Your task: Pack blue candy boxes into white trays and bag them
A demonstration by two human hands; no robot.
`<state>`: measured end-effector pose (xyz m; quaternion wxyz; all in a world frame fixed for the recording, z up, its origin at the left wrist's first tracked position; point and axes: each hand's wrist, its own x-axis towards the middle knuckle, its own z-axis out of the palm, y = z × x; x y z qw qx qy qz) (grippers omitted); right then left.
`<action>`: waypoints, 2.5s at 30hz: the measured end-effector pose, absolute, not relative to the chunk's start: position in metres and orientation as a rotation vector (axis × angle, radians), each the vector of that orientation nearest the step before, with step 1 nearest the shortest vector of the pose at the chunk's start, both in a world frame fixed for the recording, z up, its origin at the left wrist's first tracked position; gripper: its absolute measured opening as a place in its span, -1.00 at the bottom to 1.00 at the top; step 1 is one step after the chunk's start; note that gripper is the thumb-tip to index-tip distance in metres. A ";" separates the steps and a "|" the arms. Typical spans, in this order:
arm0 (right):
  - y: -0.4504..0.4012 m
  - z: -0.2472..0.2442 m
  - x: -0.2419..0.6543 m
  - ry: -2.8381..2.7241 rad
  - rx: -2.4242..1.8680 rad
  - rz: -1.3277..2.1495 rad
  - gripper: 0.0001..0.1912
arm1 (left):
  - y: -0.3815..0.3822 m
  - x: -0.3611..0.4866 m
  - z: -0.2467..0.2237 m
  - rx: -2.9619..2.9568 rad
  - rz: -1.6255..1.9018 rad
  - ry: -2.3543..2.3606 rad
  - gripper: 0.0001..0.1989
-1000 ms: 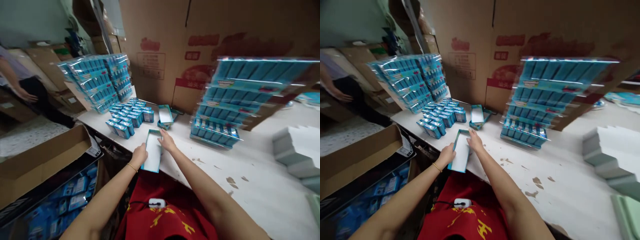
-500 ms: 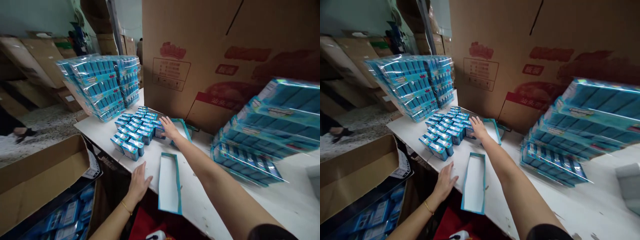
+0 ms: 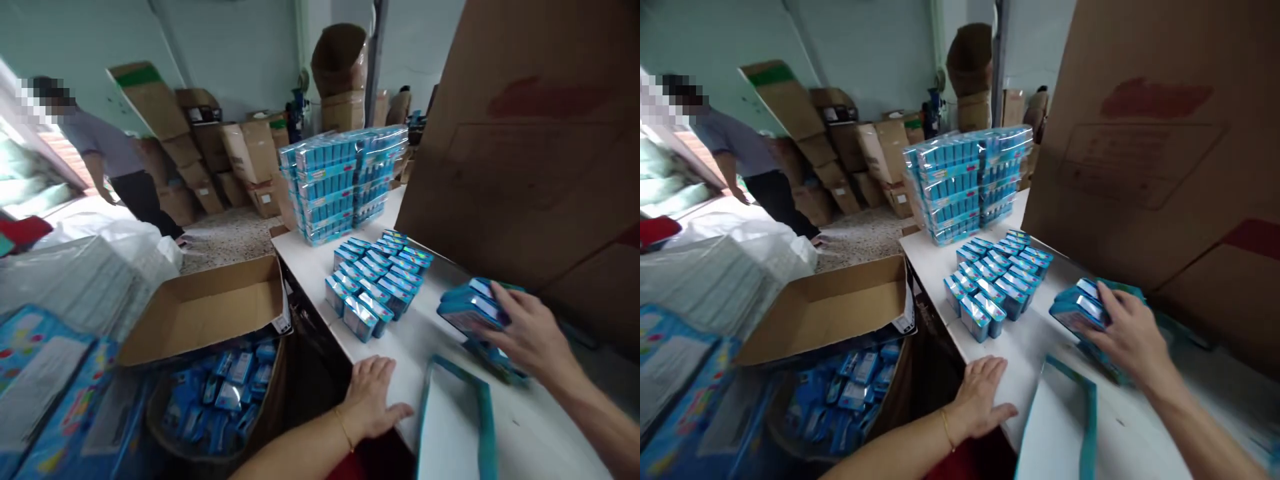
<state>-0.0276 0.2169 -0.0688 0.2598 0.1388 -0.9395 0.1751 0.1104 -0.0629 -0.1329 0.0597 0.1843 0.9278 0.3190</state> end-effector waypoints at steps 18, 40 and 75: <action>0.184 -0.080 0.084 -2.994 0.422 0.328 -0.11 | 0.000 0.134 -0.141 0.605 0.916 2.811 -0.41; 0.050 -0.072 -0.019 -2.885 1.044 0.172 -0.14 | -0.143 0.019 -0.148 0.162 1.956 2.683 -0.39; 0.163 -0.060 0.165 -2.787 0.587 0.557 -0.26 | -0.170 -0.032 -0.103 0.651 1.109 3.349 0.04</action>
